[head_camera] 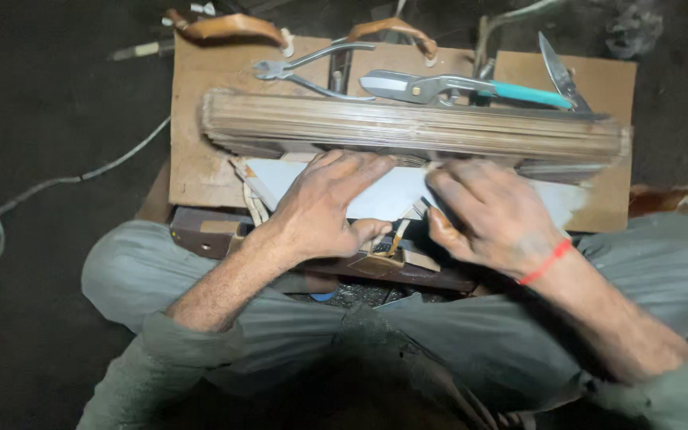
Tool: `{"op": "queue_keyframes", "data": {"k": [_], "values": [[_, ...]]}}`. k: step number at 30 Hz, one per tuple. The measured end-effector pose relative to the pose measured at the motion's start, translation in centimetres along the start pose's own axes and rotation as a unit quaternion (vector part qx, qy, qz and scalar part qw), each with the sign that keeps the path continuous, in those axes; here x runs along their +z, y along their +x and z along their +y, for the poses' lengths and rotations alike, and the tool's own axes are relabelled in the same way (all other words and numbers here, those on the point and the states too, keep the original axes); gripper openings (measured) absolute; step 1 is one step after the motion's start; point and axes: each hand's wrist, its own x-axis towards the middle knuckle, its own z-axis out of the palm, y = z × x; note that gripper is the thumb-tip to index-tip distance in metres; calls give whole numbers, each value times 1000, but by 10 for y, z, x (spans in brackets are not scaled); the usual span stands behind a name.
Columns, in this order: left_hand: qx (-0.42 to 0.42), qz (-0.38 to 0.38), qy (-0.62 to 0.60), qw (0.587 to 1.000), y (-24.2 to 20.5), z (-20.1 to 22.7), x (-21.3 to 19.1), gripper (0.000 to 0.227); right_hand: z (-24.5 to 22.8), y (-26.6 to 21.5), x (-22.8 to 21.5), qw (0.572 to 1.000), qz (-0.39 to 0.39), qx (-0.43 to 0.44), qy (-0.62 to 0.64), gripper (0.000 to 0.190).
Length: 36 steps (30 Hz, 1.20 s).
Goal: The person sits on the floor and repeatedly picks up thin wooden sticks from a pile, aligns them, and places them onto a growing stack. The person handles the sticks by hand, occasionally adjusting the stack to keep it even.
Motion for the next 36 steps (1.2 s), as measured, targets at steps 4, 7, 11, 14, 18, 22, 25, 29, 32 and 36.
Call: {"op": "queue_keyframes", "data": {"k": [4, 7, 11, 14, 18, 22, 25, 29, 32, 36], "values": [[74, 85, 55, 992, -18, 6, -6, 75, -12, -9, -16, 998, 23, 5, -55, 44], [88, 155, 160, 971, -32, 2, -31, 45, -12, -15, -18, 987, 35, 12, -159, 49], [-16, 254, 171, 952, -77, -5, -75, 16, 1, -27, -1, 980, 35, 54, -188, 41], [-153, 312, -49, 936, -92, -11, -73, 16, 4, -30, 10, 989, -2, 33, -141, 43], [-193, 346, -245, 885, -104, -26, -64, 15, -1, -13, 13, 989, -58, 2, -139, 47], [-203, 337, -262, 881, -109, -43, -60, 12, -18, 20, 18, 994, -80, -1, -79, 40], [-195, 343, -283, 874, -105, -50, -50, 13, -29, 52, 34, 994, -92, -23, -52, 41], [-148, 358, -283, 877, -102, -56, -40, 17, -44, 87, 49, 992, -106, -49, -41, 53], [-127, 406, -229, 876, -100, -59, -33, 53, -44, 108, 47, 996, -60, -43, -54, 52], [-130, 396, -119, 901, -96, -57, -25, 72, -40, 127, 42, 997, -39, -18, -65, 38]]}}
